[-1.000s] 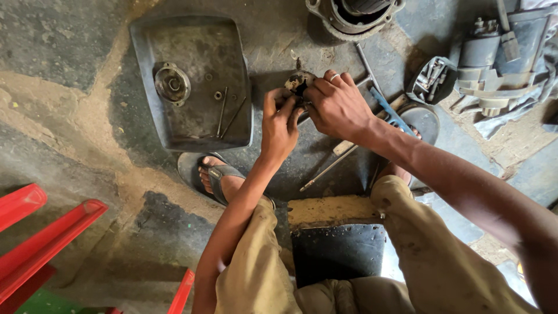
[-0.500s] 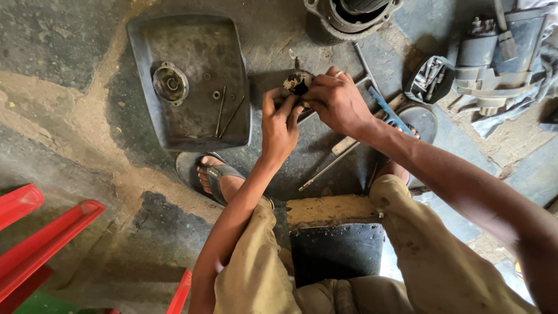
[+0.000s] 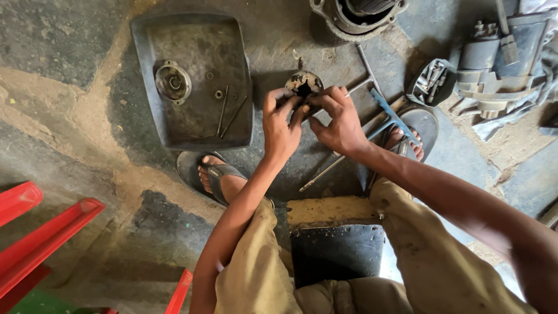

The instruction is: The person uses a T-handle wrench to loosen a bolt on a motor component, then disassembles the housing to access internal parts. They remove small metal pieces and brushes, inspect them, and reassemble the component by hand.

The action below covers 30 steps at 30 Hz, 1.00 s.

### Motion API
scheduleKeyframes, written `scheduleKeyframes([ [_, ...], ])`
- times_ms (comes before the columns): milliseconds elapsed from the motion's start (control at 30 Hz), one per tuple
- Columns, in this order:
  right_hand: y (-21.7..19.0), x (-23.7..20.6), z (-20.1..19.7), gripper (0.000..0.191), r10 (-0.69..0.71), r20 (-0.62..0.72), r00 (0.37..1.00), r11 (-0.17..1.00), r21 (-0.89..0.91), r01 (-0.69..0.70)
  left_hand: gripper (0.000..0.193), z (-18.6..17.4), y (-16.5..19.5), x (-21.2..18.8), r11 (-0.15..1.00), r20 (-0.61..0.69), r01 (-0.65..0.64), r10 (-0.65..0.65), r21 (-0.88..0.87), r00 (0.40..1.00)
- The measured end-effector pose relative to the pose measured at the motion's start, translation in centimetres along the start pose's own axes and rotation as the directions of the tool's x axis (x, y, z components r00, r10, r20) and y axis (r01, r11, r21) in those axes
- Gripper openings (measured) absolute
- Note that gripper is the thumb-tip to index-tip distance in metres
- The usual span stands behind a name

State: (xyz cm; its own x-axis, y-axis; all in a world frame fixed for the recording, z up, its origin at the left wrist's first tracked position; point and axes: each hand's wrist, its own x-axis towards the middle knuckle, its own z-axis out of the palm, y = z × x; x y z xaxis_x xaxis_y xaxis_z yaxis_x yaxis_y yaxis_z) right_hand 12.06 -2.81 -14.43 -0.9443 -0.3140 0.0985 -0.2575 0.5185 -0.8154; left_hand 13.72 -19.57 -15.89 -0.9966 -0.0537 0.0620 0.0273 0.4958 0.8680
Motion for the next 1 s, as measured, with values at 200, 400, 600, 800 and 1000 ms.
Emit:
scheduleKeyframes([
  [200, 0.2, 0.7, 0.8, 0.034, -0.083, -0.044, 0.996, 0.989, -0.129, 0.077, 0.02, 0.1, 0.1, 0.3, 0.997, -0.041, 0.054, -0.051, 0.064, 0.998],
  [400, 0.6, 1.5, 0.9, 0.028, -0.149, -0.054, 0.987, 0.973, -0.183, 0.137, 0.016, 0.4, 0.4, 0.6, 0.979, -0.04, 0.204, -0.204, 0.003, 0.978],
  [600, 0.7, 1.9, 0.1, 0.024, -0.239, 0.023, 0.971, 0.913, -0.334, 0.233, 0.021, -0.7, 0.5, 0.6, 0.993, 0.028, 0.098, -0.1, 0.06, 0.995],
  [800, 0.3, 2.3, -1.0, 0.027, -0.337, 0.126, 0.933, 0.864, -0.354, 0.359, 0.056, -3.5, 0.4, 0.9, 0.975, 0.188, -0.152, 0.12, 0.165, 0.975],
  [1000, -0.8, 3.6, -1.5, 0.023, -0.255, 0.311, 0.915, 0.774, -0.502, 0.386, 0.075, -3.1, -0.2, 1.3, 0.948, 0.295, -0.228, 0.158, 0.222, 0.942],
])
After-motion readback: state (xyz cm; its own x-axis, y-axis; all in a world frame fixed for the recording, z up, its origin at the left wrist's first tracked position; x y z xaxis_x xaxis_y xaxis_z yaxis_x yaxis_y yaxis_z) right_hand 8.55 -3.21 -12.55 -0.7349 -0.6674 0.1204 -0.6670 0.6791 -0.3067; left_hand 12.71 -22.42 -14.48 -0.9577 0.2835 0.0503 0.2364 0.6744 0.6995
